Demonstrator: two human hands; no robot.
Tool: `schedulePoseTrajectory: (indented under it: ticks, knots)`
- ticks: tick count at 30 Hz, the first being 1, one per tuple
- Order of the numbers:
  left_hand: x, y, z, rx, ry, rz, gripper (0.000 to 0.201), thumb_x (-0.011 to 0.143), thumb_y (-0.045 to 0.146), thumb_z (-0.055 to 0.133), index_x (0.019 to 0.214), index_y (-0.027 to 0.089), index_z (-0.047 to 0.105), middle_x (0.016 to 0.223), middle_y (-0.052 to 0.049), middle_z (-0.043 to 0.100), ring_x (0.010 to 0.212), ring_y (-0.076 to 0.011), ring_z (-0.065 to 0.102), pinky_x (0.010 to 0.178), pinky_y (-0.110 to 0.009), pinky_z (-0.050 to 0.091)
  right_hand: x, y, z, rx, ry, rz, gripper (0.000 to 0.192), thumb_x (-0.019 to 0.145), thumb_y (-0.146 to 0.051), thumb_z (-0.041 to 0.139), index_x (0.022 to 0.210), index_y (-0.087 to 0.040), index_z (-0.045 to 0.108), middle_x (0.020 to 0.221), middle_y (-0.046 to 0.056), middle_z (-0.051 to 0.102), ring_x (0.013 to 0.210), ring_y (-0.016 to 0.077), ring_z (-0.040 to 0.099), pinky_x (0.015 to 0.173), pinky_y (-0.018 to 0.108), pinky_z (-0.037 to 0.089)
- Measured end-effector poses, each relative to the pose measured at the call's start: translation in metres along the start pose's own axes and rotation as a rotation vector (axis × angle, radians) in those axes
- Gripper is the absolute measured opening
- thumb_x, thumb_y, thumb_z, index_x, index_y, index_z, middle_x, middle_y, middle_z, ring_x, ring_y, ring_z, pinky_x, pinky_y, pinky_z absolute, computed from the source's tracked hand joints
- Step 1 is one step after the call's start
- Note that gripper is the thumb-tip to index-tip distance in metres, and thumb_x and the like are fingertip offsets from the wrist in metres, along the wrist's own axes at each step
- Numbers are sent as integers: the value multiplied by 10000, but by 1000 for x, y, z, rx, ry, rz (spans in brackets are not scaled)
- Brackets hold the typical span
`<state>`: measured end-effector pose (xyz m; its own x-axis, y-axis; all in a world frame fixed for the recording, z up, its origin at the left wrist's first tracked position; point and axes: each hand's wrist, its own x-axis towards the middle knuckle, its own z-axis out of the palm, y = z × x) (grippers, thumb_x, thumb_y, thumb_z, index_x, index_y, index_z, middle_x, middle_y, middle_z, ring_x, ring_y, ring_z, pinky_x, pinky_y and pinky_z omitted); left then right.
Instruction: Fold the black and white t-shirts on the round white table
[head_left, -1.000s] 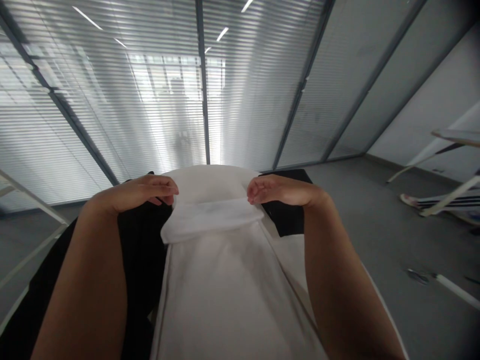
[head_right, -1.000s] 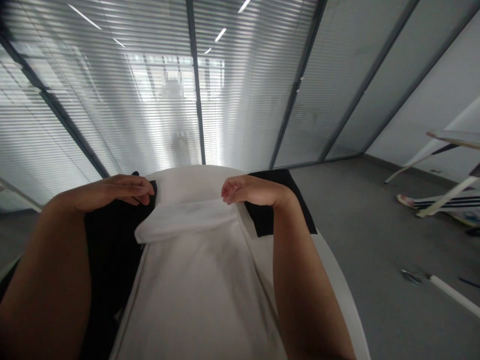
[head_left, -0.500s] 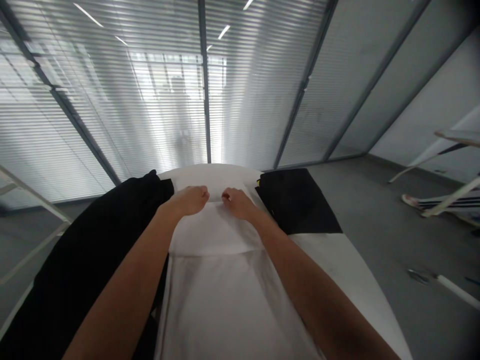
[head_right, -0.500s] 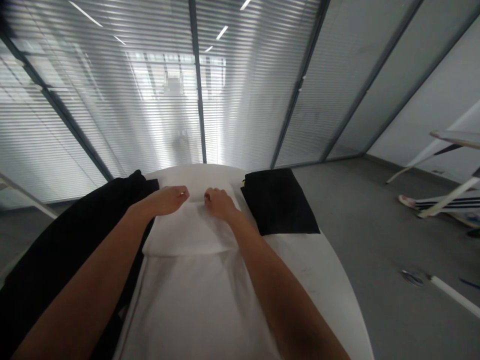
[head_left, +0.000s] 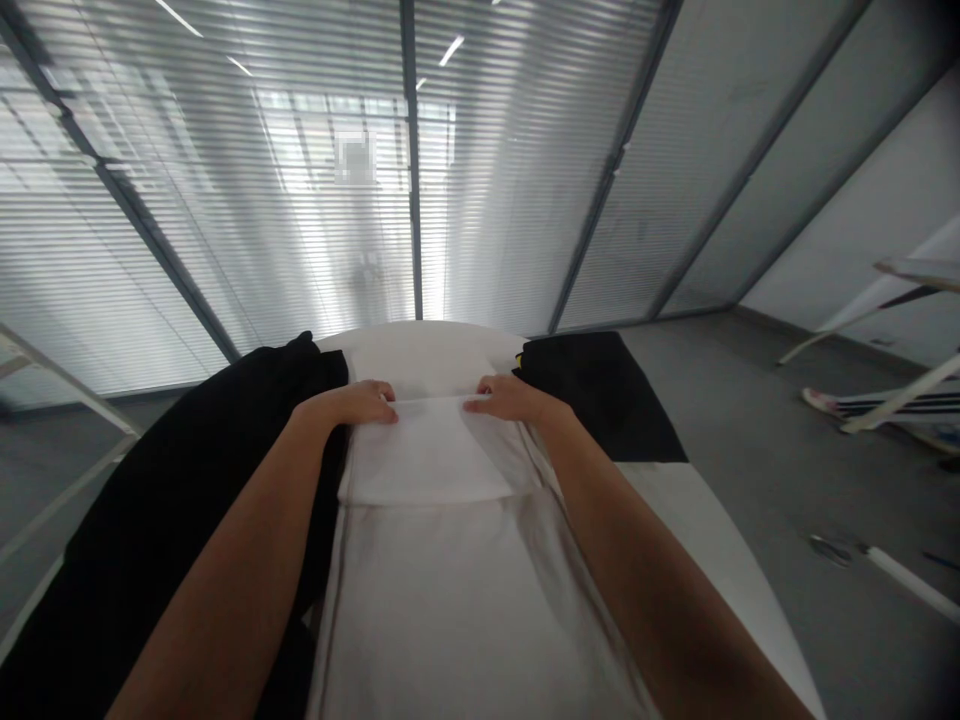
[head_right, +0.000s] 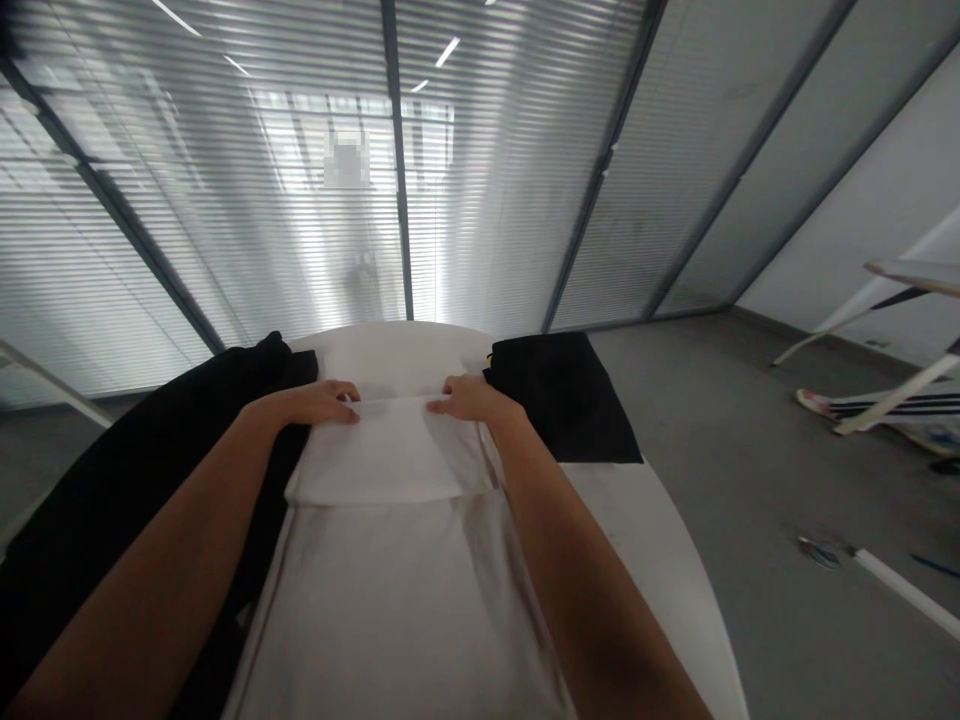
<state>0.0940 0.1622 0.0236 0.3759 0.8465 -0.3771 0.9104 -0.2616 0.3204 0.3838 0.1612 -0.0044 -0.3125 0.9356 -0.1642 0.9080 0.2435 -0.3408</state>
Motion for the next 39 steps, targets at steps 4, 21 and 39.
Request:
schedulePoseTrajectory:
  ticks: [4, 21, 39]
  knots:
    - [-3, -17, -7, -39, -44, 51, 423, 696, 450, 586, 989, 161, 682, 1071, -76, 699, 962, -254, 630, 823, -298, 458, -9, 10, -14, 196, -127, -141, 403, 761, -407, 702, 1091, -181, 649, 1185, 88, 660, 1019, 237, 620, 853, 292, 467]
    - [-4, -20, -9, -3, -20, 85, 439, 818, 523, 462, 988, 172, 661, 1077, -86, 692, 970, -245, 617, 840, -314, 449, -11, -1, -26, 143, -71, 285, 393, 850, -449, 626, 1060, -119, 657, 899, 156, 702, 674, 229, 675, 615, 336, 539]
    - [-3, -26, -8, -11, -10, 105, 480, 801, 550, 471, 1015, 171, 673, 1098, -97, 694, 976, -244, 627, 863, -316, 451, -18, -12, -25, 361, -54, 308, 319, 804, -150, 632, 1121, -139, 599, 928, 105, 649, 560, 129, 585, 499, 268, 519]
